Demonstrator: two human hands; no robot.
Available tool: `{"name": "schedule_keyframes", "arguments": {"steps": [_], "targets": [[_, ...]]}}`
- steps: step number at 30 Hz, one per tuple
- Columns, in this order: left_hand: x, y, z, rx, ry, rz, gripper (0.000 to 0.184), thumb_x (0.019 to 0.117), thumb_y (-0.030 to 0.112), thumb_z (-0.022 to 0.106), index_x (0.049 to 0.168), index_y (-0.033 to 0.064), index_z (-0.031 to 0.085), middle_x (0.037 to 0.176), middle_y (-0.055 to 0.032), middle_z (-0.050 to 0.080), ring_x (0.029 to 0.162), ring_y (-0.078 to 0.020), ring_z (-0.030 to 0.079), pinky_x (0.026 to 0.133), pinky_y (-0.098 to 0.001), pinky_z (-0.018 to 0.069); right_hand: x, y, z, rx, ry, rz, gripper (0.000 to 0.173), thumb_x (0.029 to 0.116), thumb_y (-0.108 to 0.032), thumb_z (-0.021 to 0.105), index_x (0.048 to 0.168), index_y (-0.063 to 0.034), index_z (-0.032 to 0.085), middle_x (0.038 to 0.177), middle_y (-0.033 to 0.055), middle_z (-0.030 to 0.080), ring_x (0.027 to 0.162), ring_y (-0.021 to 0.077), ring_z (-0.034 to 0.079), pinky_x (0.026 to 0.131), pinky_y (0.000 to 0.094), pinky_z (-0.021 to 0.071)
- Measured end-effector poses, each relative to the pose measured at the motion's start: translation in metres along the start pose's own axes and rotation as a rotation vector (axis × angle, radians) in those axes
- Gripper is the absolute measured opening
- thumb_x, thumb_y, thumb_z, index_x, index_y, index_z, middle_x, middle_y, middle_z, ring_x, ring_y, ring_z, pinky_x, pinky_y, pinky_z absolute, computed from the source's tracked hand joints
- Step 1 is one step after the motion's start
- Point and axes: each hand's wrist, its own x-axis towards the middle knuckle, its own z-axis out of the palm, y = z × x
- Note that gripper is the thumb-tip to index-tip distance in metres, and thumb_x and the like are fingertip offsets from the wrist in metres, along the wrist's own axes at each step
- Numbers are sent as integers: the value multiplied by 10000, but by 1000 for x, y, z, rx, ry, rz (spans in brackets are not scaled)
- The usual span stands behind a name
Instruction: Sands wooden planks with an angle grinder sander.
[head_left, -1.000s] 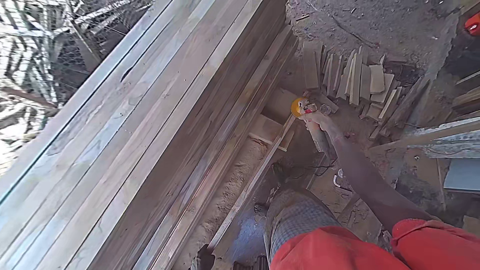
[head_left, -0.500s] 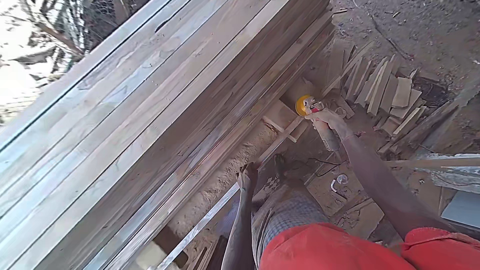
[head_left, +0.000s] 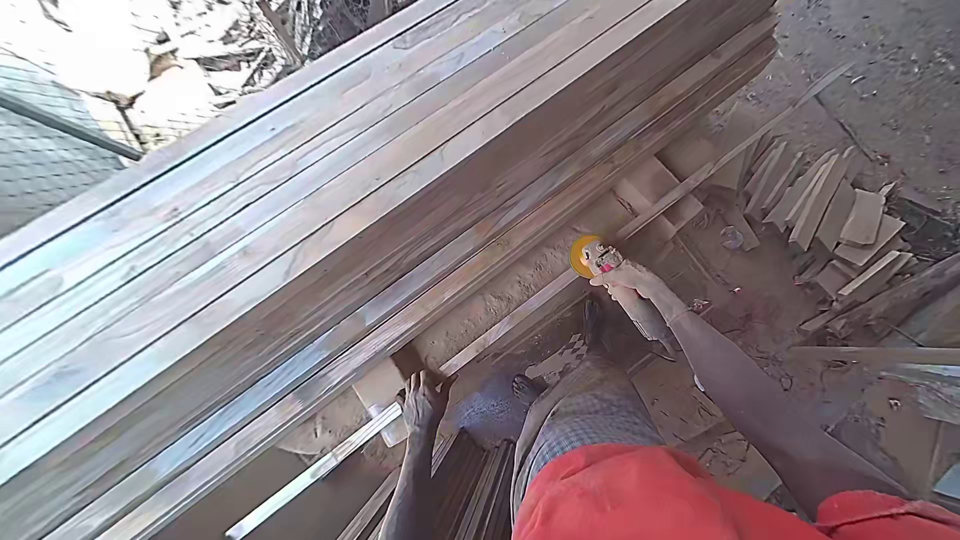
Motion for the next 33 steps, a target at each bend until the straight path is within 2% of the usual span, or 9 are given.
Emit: {"name": "schedule_keyframes", "arguments": {"steps": [3, 7, 10, 13, 17, 19, 25, 28, 33], "targets": [[-11, -41, 4, 49, -46, -113, 858, 932, 666, 586, 1451, -12, 502, 1473, -250, 526, 1408, -412, 466, 1164, -635, 301, -10, -6, 74, -136, -112, -92, 666, 760, -574, 840, 1197, -103, 664, 932, 79, 693, 760, 170, 662, 754, 397, 572], [-12, -41, 16, 89, -18, -149, 842, 949, 625, 584, 1469, -27, 473, 1504, -264, 488, 1432, -423, 430, 1186, -622, 267, -48, -40, 157, -393, -166, -255, 838, 700, -610, 842, 1281, -47, 621, 1205, 167, 669, 1121, 277, 639, 978, 530, 497], [-14, -41, 17, 94, -7, -146, 829, 947, 602, 614, 1468, -27, 473, 1484, -268, 502, 1412, -427, 447, 1174, -635, 280, -50, -44, 180, -416, -135, -284, 901, 656, -650, 834, 1258, -15, 621, 1217, 190, 662, 1143, 316, 635, 956, 553, 508], [-13, -43, 22, 101, 10, -139, 811, 951, 585, 615, 1457, -34, 477, 1473, -272, 509, 1408, -440, 448, 1166, -646, 288, -50, -37, 144, -301, -117, -275, 854, 719, -573, 838, 1349, -55, 587, 1288, 161, 646, 1199, 270, 611, 1029, 508, 477], [-15, -41, 19, 163, 13, -161, 765, 959, 592, 577, 1413, -21, 520, 1449, -252, 535, 1399, -411, 469, 1181, -608, 292, -12, -1, 53, -7, -15, -97, 619, 784, -561, 821, 1179, -107, 674, 951, 80, 690, 783, 169, 659, 747, 396, 568], [-16, -38, 15, 184, -4, -173, 717, 964, 554, 589, 1392, -18, 532, 1438, -249, 541, 1392, -402, 479, 1181, -591, 301, -9, 4, -7, 180, 77, 0, 594, 811, -509, 822, 1218, -109, 655, 931, 84, 695, 747, 181, 671, 710, 392, 586], [-9, -25, 18, 140, 6, -183, 753, 936, 533, 629, 1419, -32, 505, 1464, -261, 524, 1417, -411, 458, 1226, -561, 253, 37, 25, -155, 461, 387, 70, 620, 862, -505, 757, 1328, -123, 610, 1109, 105, 686, 892, 218, 690, 776, 434, 595], [-6, 22, 11, 60, -47, -198, 843, 958, 615, 568, 1487, -33, 462, 1529, -268, 471, 1464, -425, 399, 1251, -575, 188, 34, 13, -158, 360, 382, 55, 661, 824, -510, 771, 1346, -141, 600, 1118, 109, 682, 912, 225, 680, 790, 455, 580], [30, 163, -10, -114, -119, -58, 680, 994, 578, 550, 1398, 31, 560, 1417, -217, 569, 1380, -404, 481, 1180, -643, 265, 8, -20, -71, 179, 182, -4, 538, 863, -473, 761, 1261, -136, 627, 957, 62, 670, 749, 172, 655, 691, 388, 575]]}}
